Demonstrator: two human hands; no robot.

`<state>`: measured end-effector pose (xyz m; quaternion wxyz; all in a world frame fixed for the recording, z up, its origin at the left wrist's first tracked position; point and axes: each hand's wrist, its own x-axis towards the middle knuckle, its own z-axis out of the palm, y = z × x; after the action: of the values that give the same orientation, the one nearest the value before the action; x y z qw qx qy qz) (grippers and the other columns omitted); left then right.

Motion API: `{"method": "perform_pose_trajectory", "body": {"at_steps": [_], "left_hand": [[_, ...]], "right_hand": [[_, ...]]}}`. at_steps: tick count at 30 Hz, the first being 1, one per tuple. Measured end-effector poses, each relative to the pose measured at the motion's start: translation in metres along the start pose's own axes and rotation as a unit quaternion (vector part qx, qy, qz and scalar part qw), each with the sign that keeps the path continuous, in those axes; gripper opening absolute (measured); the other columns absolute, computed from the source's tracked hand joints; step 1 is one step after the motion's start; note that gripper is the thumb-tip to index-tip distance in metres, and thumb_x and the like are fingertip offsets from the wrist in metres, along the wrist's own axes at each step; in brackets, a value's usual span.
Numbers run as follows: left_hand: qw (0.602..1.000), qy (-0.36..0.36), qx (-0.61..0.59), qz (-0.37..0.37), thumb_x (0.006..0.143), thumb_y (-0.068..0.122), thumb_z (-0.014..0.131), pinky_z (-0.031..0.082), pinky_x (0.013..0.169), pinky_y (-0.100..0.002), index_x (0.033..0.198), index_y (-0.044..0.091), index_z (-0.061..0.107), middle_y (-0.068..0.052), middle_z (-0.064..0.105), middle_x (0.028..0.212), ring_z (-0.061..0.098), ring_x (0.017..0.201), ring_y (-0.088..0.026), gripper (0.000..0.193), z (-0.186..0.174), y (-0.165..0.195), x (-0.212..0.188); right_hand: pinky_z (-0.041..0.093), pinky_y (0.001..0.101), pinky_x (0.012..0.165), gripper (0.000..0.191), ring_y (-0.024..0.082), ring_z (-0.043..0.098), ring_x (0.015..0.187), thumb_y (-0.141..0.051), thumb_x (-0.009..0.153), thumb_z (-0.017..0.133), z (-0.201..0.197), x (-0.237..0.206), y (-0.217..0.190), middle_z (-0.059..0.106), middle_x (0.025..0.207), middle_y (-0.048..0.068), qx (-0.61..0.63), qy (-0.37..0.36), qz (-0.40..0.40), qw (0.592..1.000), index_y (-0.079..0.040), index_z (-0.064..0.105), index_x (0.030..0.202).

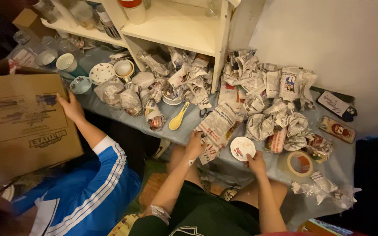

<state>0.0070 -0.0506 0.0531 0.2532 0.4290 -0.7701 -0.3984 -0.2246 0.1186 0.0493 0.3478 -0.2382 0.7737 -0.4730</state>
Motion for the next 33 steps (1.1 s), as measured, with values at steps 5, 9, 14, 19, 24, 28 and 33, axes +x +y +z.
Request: {"method": "perform_pose_trajectory", "body": {"at_steps": [5, 9, 14, 19, 24, 28, 33], "left_hand": [[0.997, 0.073, -0.013, 0.021, 0.068, 0.002, 0.082, 0.037, 0.112, -0.048, 0.138, -0.002, 0.044, -0.029, 0.047, 0.137, 0.043, 0.13, -0.047, 0.08, 0.008, 0.003, 0.003], [0.977, 0.143, -0.15, -0.049, 0.063, 0.005, 0.087, 0.042, 0.104, -0.048, 0.146, -0.009, 0.024, -0.024, 0.056, 0.132, 0.049, 0.123, -0.04, 0.106, 0.013, 0.013, 0.009], [0.935, 0.036, -0.325, -0.138, 0.068, 0.005, 0.086, 0.056, 0.096, -0.04, 0.141, -0.004, 0.044, -0.021, 0.066, 0.13, 0.067, 0.112, -0.028, 0.084, 0.017, 0.021, 0.012], [0.945, 0.008, -0.303, -0.127, 0.065, 0.012, 0.092, 0.058, 0.092, -0.039, 0.139, -0.003, 0.046, -0.017, 0.068, 0.123, 0.069, 0.107, -0.027, 0.088, 0.025, 0.019, 0.009], [0.979, 0.03, -0.181, -0.086, 0.063, 0.016, 0.096, 0.057, 0.09, -0.039, 0.124, -0.004, 0.057, -0.016, 0.071, 0.116, 0.07, 0.104, -0.026, 0.074, 0.019, 0.01, 0.005], [0.997, 0.029, -0.069, -0.008, 0.072, 0.013, 0.088, 0.056, 0.09, -0.04, 0.118, -0.003, 0.065, -0.019, 0.074, 0.111, 0.07, 0.105, -0.03, 0.054, 0.016, 0.005, 0.002], [0.95, 0.0, -0.254, -0.18, 0.078, 0.009, 0.074, 0.058, 0.081, -0.041, 0.122, -0.002, 0.065, -0.019, 0.076, 0.107, 0.074, 0.095, -0.032, 0.046, 0.021, 0.005, 0.008]], "right_hand": [[0.052, 0.0349, 0.046, 0.042, 0.022, 0.065, 0.051, -0.015, 0.097, 0.065, 0.0, -0.006, -0.001, 0.07, 0.075, 0.017, -0.015, 0.01, -0.021, 1.0, 0.004, 0.041, 0.125], [0.051, 0.0352, 0.045, 0.038, 0.021, 0.064, 0.051, -0.014, 0.097, 0.065, -0.001, -0.012, -0.004, 0.069, 0.075, 0.016, 0.048, -0.011, -0.022, 0.999, 0.004, 0.045, 0.124], [0.052, 0.0335, 0.048, 0.041, 0.021, 0.065, 0.052, -0.016, 0.096, 0.067, 0.002, -0.016, -0.008, 0.071, 0.075, 0.016, 0.029, -0.002, -0.02, 0.999, 0.0, 0.048, 0.128], [0.052, 0.0321, 0.047, 0.04, 0.019, 0.067, 0.053, -0.02, 0.097, 0.067, 0.009, -0.016, -0.01, 0.072, 0.079, 0.012, 0.107, -0.04, -0.024, 0.993, -0.002, 0.054, 0.13], [0.053, 0.0315, 0.048, 0.047, 0.019, 0.067, 0.053, -0.021, 0.096, 0.068, 0.013, -0.019, -0.01, 0.071, 0.077, 0.012, 0.089, -0.024, 0.005, 0.996, -0.006, 0.049, 0.136], [0.051, 0.0317, 0.047, 0.049, 0.019, 0.066, 0.052, -0.021, 0.097, 0.068, 0.013, -0.023, -0.01, 0.07, 0.076, 0.015, 0.077, -0.021, 0.008, 0.997, -0.005, 0.043, 0.136], [0.053, 0.03, 0.052, 0.043, 0.017, 0.068, 0.057, -0.021, 0.099, 0.065, 0.011, -0.021, -0.01, 0.073, 0.08, 0.011, 0.129, -0.045, 0.025, 0.99, -0.005, 0.047, 0.133]]}}
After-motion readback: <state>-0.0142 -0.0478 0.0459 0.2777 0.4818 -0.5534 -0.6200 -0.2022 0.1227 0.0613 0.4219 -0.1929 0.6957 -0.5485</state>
